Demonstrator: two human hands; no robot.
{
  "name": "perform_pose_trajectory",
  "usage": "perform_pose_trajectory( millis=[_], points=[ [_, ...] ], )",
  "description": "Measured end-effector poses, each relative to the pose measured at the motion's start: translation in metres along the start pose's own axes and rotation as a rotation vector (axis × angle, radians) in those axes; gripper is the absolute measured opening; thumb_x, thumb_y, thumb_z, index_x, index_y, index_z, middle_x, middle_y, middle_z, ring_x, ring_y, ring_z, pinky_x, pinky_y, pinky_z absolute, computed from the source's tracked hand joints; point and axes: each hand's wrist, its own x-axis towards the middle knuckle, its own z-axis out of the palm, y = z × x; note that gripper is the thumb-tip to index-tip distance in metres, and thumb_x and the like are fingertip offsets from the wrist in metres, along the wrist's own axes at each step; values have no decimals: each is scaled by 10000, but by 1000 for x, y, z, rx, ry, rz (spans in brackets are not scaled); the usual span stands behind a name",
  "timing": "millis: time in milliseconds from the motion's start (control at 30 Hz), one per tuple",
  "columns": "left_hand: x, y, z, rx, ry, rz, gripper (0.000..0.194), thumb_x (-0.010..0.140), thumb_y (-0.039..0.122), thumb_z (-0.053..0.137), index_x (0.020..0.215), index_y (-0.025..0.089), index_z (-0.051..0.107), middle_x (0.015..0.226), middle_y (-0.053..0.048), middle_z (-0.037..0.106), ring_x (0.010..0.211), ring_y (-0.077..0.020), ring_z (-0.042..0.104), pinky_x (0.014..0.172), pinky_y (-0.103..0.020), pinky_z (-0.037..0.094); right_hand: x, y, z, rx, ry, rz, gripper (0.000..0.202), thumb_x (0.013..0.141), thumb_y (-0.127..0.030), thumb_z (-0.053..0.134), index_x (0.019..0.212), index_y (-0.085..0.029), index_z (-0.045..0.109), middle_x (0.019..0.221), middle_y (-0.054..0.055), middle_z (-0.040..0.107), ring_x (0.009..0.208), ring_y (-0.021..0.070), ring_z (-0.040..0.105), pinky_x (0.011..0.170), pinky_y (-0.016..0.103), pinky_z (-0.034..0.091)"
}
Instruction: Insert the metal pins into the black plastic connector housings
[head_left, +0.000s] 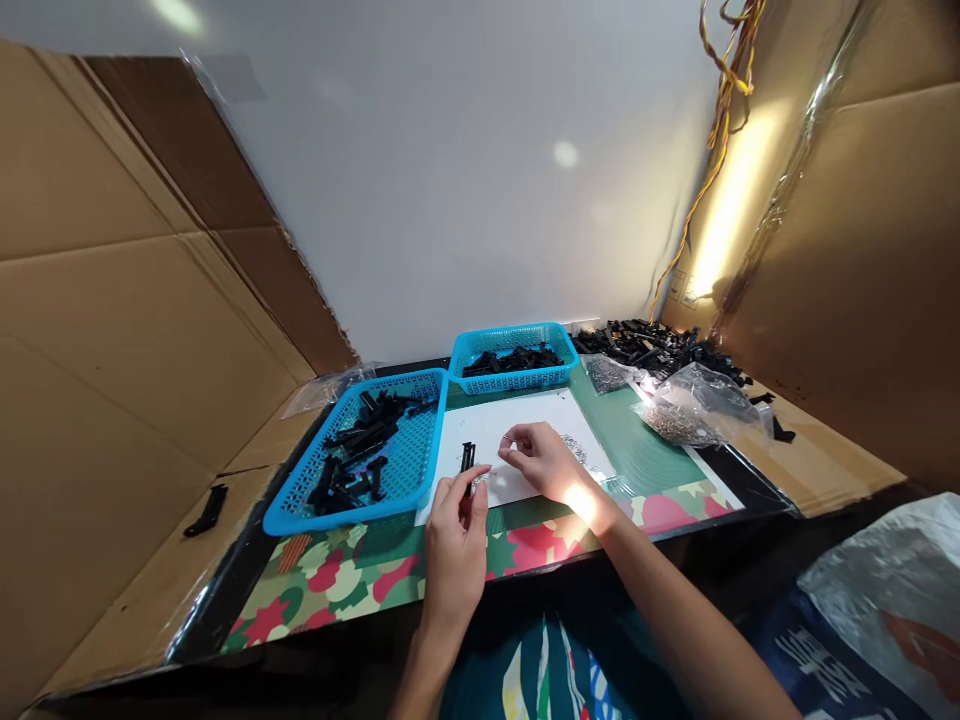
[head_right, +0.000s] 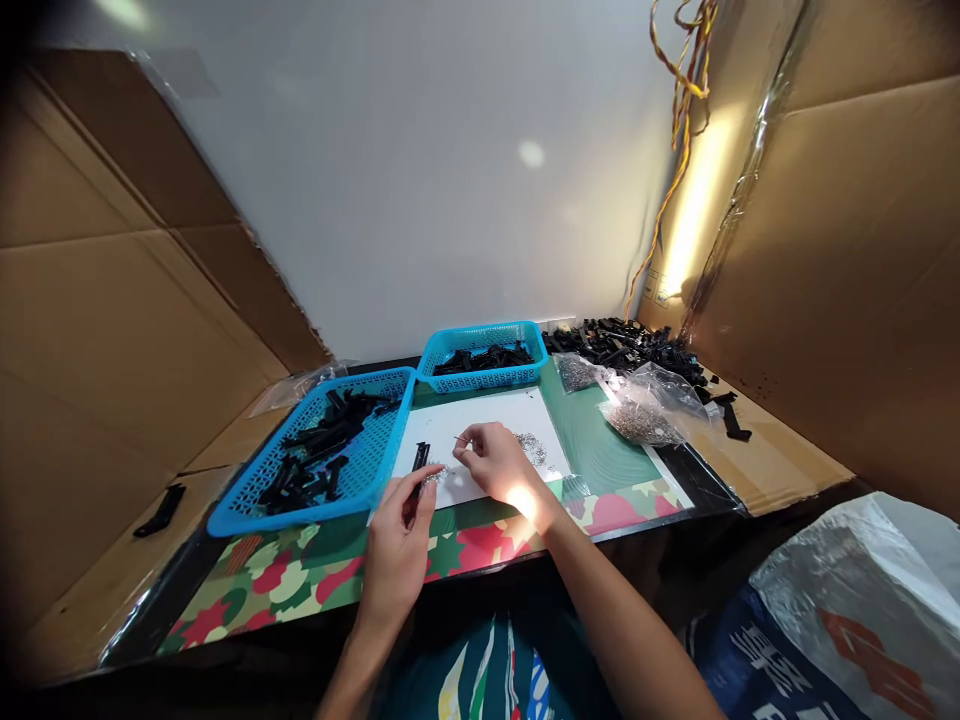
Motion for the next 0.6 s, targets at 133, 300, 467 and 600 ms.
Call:
perform_pose_trajectory(
  millis=[133,300,467,600],
  points=[
    [3,8,1,-87,-33,-12,352,1018,507,563,1161,220,708,1079,-67,661,918,-217,628,738,-292,484,-22,-9,-2,491,-135,16,275,909,-443,691,852,-174,675,616,-78,327,591,109,312,570,269,214],
    [0,21,2,-157,34,-1,291,969,497,657,984,207,672,847,-3,562,743,-162,529,667,-258,424,-41,-14,-1,839,-193,66,313,802,-453,811,808,-166,686,601,-85,312,605,104,256,586,275,201],
    [-1,27,2,-200,1,-18,285,951,486,682,923,205,646,773,22,499,696,-147,470,646,-245,391,-51,-12,-6,774,-107,62,237,817,-421,791,821,-187,761,576,-77,285,598,119,243,582,286,203],
    [1,27,7,-253,-49,-56,320,962,520,650,926,202,636,768,22,493,692,-148,455,631,-241,378,-57,-8,-7,645,-4,27,236,819,-415,779,866,-189,823,544,-64,317,572,124,247,561,294,196]
  ],
)
